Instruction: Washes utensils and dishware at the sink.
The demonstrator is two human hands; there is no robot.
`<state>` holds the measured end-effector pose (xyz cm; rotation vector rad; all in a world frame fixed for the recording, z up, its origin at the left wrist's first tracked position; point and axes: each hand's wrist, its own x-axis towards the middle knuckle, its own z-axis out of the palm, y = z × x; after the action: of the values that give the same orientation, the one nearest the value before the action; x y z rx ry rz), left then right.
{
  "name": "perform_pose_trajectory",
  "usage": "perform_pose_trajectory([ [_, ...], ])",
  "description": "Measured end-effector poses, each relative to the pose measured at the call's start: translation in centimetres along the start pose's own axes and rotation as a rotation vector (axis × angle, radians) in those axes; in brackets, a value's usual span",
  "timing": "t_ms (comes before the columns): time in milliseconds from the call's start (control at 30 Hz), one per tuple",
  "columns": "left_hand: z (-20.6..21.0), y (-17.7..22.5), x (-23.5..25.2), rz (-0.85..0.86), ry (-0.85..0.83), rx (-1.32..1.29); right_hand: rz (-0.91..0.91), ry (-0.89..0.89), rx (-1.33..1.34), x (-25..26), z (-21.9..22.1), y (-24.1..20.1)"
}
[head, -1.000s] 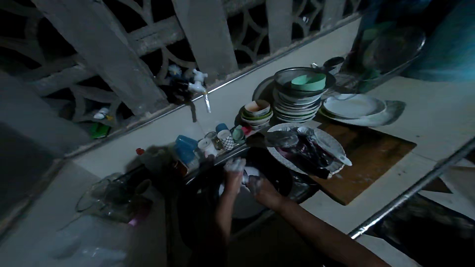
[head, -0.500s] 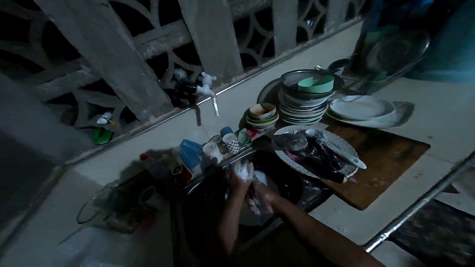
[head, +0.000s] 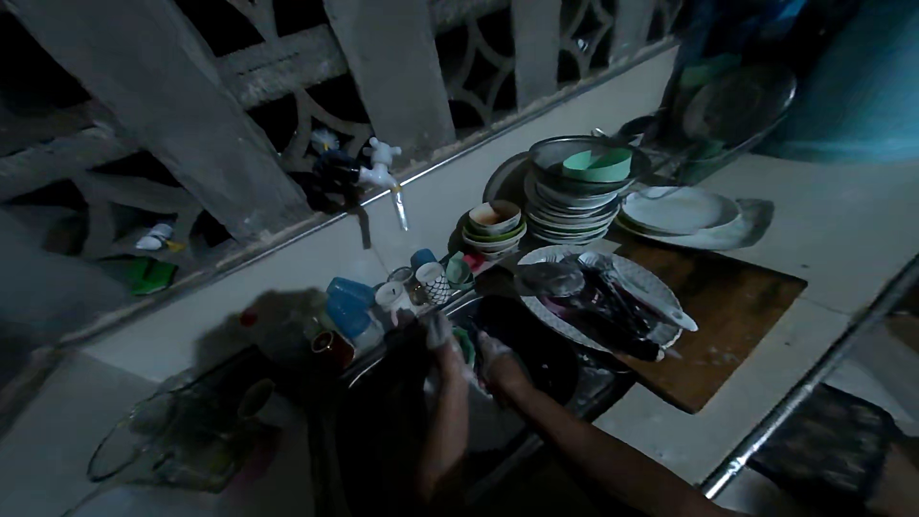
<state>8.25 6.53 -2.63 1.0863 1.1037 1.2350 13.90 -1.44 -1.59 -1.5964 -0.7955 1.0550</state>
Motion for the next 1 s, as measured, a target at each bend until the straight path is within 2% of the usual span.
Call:
perform_pose_trajectory([
  [100, 1.6, -1.2, -2.4, 0.027, -0.129, 0.085, 0.017, -0.054, -0.373, 1.4, -0.9, 1.4],
  [167, 1.9, -1.4, -2.6, 0.046, -0.168, 0.189, 0.040, -0.073, -0.441, 1.9, -1.4, 2.0],
  [233, 2.2, -1.7, -2.5, 0.050, -0.175, 0.223, 0.067, 0.066, -0.154, 2.1, -1.2, 2.1],
  [300, 2.8, -1.7, -2.4, 0.005, -0.182, 0.184, -0.011, 0.227, 0.145, 3.0, -0.8, 2.7],
  [367, 3.5, -1.3, -3.0, -0.041, -0.202, 0.153, -0.115, 0.334, 0.284, 3.7, -1.0, 2.6],
  [433, 3.9, -1.7, -3.2, -0.054, -0.241, 0.236, -0.216, 0.423, 0.307, 4.4, -1.9, 2.2],
  [567, 4.5, -1.9, -5.5, 0.033, -0.312, 0.520, -0.265, 0.568, 0.133, 5.1, -4.9, 0.1],
  [633, 4.8, -2.3, -6.5, 0.091, -0.330, 0.488, -0.284, 0.631, 0.112, 5.7, -6.2, -0.4],
  [733, 5.2, -3.4, -6.9, 0.073, -0.381, 0.425, -0.278, 0.664, 0.198, 6.9, -9.2, -1.1],
  [800, 4.4, -3.7, -6.8, 0.106, -0.449, 0.508, -0.226, 0.677, 0.035, 7.5, -12.6, -2.2],
  [867, 2.8, -4.4, -5.6, 0.121, -0.511, 0.629, -0.105, 0.671, -0.257, 7.7, -16.1, -3.8],
  [967, -0.9, -4.5, -3.5, 0.029, -0.653, 0.790, 0.088, 0.545, -0.600, 9.3, -20.2, -3.5],
  [1000, -1.6, -2.4, -3.4, -0.110, -0.721, 0.878, 0.097, 0.491, -0.675, 9.7, -21.0, -3.0],
])
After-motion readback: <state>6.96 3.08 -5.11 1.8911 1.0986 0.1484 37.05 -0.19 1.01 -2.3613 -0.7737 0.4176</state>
